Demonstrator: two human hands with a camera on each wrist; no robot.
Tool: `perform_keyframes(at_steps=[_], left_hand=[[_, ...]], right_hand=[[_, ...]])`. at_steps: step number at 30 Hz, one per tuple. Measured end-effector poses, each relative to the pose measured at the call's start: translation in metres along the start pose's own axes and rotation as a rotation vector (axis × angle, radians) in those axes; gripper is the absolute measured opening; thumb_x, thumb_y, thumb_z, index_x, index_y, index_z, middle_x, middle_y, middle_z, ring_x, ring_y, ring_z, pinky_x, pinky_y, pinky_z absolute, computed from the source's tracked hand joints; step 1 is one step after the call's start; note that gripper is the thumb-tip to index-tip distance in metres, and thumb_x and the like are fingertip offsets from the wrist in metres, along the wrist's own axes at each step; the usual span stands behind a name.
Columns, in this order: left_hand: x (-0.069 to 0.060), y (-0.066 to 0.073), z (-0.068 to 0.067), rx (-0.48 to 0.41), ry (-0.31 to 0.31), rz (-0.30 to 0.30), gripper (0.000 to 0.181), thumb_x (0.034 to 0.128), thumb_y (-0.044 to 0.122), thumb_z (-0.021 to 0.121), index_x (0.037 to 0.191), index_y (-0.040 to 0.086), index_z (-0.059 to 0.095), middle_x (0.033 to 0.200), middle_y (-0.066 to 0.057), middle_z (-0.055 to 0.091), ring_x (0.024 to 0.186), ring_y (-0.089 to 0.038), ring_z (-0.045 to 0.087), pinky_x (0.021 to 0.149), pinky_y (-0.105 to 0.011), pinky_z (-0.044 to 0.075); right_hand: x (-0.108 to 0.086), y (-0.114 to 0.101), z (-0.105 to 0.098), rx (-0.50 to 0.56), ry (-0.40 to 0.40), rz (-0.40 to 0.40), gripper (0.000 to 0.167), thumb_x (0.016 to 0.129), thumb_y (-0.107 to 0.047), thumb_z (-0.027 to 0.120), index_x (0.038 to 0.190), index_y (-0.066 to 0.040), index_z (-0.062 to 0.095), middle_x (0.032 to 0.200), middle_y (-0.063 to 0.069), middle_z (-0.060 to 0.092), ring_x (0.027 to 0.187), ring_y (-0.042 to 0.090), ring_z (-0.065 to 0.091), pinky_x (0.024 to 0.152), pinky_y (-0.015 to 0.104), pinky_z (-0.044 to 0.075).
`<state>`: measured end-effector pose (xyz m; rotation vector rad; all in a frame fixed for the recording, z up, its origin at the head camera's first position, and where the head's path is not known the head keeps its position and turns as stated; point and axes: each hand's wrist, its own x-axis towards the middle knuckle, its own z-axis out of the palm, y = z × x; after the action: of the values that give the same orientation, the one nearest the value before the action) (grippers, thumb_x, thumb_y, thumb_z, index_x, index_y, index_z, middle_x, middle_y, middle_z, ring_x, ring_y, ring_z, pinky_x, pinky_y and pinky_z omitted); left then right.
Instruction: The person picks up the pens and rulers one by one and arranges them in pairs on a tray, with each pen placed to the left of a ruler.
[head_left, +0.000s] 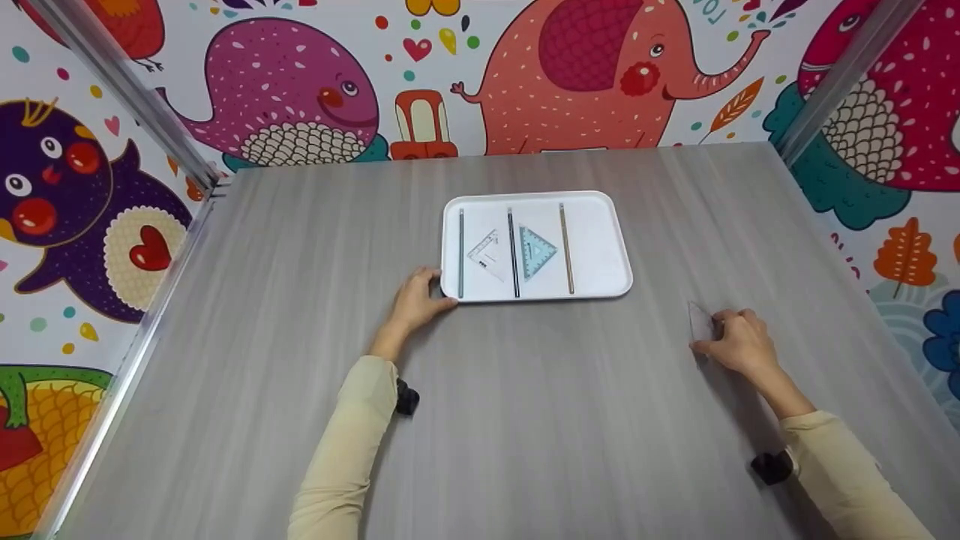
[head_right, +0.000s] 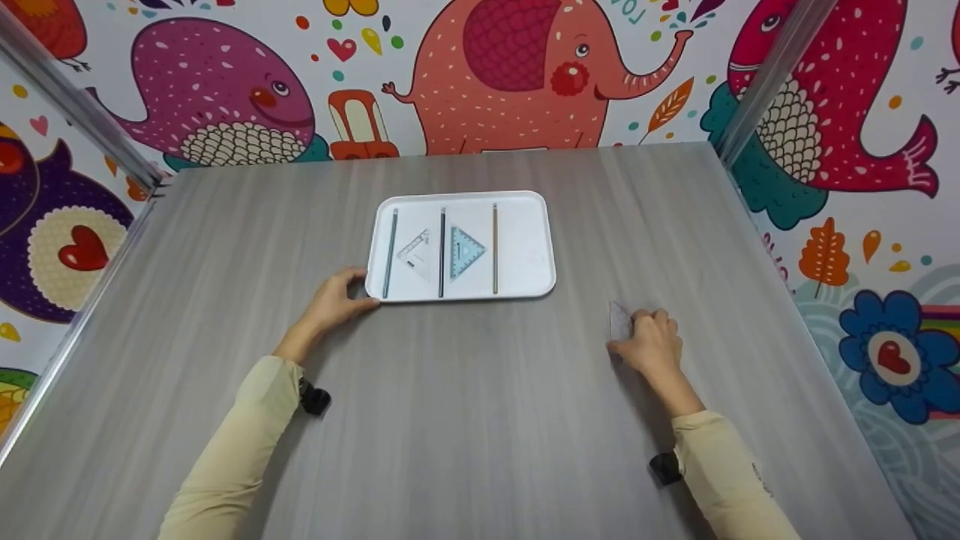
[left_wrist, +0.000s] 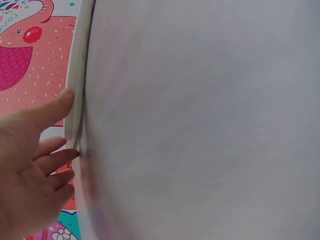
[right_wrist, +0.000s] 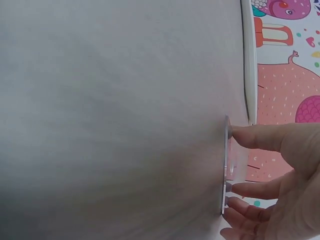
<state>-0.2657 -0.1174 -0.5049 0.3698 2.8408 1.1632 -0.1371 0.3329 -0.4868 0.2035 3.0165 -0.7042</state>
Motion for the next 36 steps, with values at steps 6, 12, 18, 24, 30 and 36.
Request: perform_keyframes(at_steps=[6,12,18,24,30,36], left_hand=[[-0.0001,-0.0003,0.0004,-0.003,0.01,0.007,0.053,0.0712,0.014,0.077,0.114,-0.008,0.055,0.113,-0.02,0.056,0.109,-0.033,0.05,0.097,-0.04,0.038],[0.0008,-0.0001,-0.0003,-0.005,0.017,0.024,0.053,0.0717,0.014,0.076,0.115,-0.008,0.055,0.113,-0.02,0.055,0.109,-0.033,0.051,0.097,-0.039,0.038],[0.0003,-0.0001,-0.0006,-0.006,0.005,0.013,0.053,0.0721,0.015,0.076,0.116,-0.007,0.055,0.113,-0.02,0.055,0.109,-0.032,0.05,0.097,-0.039,0.037],[0.0011,-0.0004,0.0003,-0.003,0.005,0.018,0.052,0.0725,0.014,0.075,0.114,-0.009,0.055,0.112,-0.021,0.055,0.108,-0.033,0.05,0.097,-0.04,0.038],[0.0008,0.0004,0.0,-0.005,-0.004,0.007,0.051,0.0727,0.014,0.075,0.115,-0.007,0.055,0.113,-0.019,0.055,0.109,-0.032,0.05,0.097,-0.039,0.037],[0.001,-0.0004,0.0001,-0.006,-0.009,-0.001,0.052,0.0729,0.014,0.075,0.116,-0.007,0.055,0.114,-0.02,0.055,0.11,-0.031,0.05,0.098,-0.039,0.037]], right_hand=[[0.0001,0.0007,-0.0009,0.05,0.018,0.02,0.058,0.07,-0.02,0.072,0.11,0.015,0.048,0.101,0.035,0.043,0.099,0.053,0.036,0.077,0.059,0.036],[0.0002,0.0029,-0.0004,0.084,0.076,0.003,0.054,0.066,-0.018,0.075,0.104,0.013,0.05,0.095,0.033,0.044,0.092,0.048,0.039,0.074,0.055,0.035],[0.0018,0.0058,-0.0005,0.122,0.023,0.02,0.055,0.069,-0.018,0.075,0.105,0.012,0.048,0.092,0.028,0.047,0.08,0.039,0.047,0.065,0.047,0.039],[0.0032,0.0047,-0.0039,0.197,-0.022,0.017,0.047,0.071,-0.013,0.074,0.104,0.009,0.049,0.085,0.021,0.055,0.07,0.025,0.05,0.057,0.031,0.039],[0.0026,0.0005,-0.008,0.394,-0.126,0.041,0.041,0.075,-0.001,0.066,0.109,0.013,0.046,0.08,0.007,0.048,0.062,0.009,0.05,0.051,0.023,0.048],[0.002,-0.0005,-0.0088,0.608,-0.257,0.069,0.039,0.081,0.003,0.055,0.115,0.015,0.041,0.081,0.001,0.045,0.069,0.006,0.052,0.057,0.024,0.051]])
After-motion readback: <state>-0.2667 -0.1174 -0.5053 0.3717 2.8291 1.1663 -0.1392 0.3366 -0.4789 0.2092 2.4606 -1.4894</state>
